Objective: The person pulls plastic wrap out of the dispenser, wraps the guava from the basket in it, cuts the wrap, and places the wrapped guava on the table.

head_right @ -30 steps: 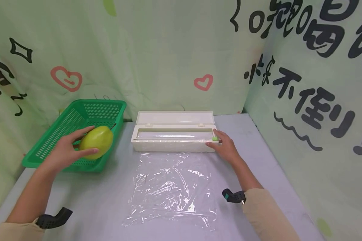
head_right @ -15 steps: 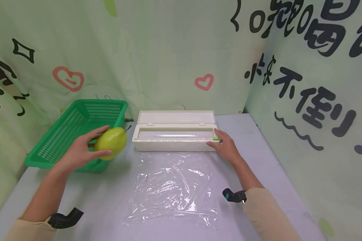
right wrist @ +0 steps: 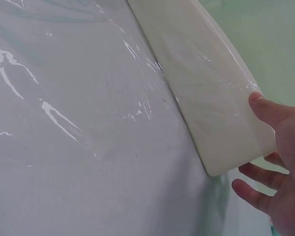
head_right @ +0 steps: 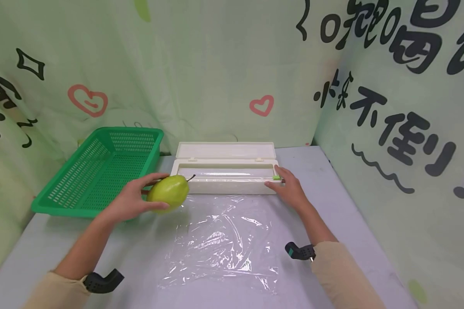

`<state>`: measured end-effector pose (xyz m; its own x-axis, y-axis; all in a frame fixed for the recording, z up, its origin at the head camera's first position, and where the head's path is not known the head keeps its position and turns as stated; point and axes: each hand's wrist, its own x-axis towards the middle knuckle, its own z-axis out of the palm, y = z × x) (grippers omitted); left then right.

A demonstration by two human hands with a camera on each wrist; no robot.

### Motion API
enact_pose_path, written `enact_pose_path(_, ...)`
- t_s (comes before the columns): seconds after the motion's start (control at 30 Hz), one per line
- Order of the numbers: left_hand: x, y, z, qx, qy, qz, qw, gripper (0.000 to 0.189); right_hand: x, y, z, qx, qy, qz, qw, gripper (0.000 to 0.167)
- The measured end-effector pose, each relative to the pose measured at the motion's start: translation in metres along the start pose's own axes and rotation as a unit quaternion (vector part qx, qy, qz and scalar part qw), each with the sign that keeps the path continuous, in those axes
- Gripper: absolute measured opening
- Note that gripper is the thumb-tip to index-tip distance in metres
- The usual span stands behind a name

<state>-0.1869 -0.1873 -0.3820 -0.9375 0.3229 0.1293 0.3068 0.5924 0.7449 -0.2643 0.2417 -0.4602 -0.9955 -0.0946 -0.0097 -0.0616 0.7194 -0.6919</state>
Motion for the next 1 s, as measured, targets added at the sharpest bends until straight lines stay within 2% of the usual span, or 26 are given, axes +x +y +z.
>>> enact_pose_path(0.2,0.004,0.003,0.023,0.006,-0.043,0.011,0.9990,0.076,0.003,-0.002,0.004,0.006,-0.002,-0.002,1.0000,0.082)
enact_pose_path(0.47,0.011,0.006,0.053,-0.005,-0.082,0.029,0.9962,0.075,0.001,-0.004,0.002,0.003,-0.002,0.007,1.0000,0.082)
enact_pose_path(0.73,0.022,0.006,0.083,0.000,-0.125,0.068,0.9898,0.075,0.002,0.000,0.001,0.004,-0.001,-0.002,1.0000,0.083)
enact_pose_path(0.87,0.030,0.008,0.095,0.009,-0.137,0.090,0.9865,0.074,0.002,0.001,0.001,0.006,-0.001,-0.001,1.0000,0.083)
enact_pose_path(1.0,0.037,0.010,0.104,0.017,-0.143,0.095,0.9850,0.074,0.001,0.002,0.000,0.008,-0.002,-0.002,1.0000,0.083)
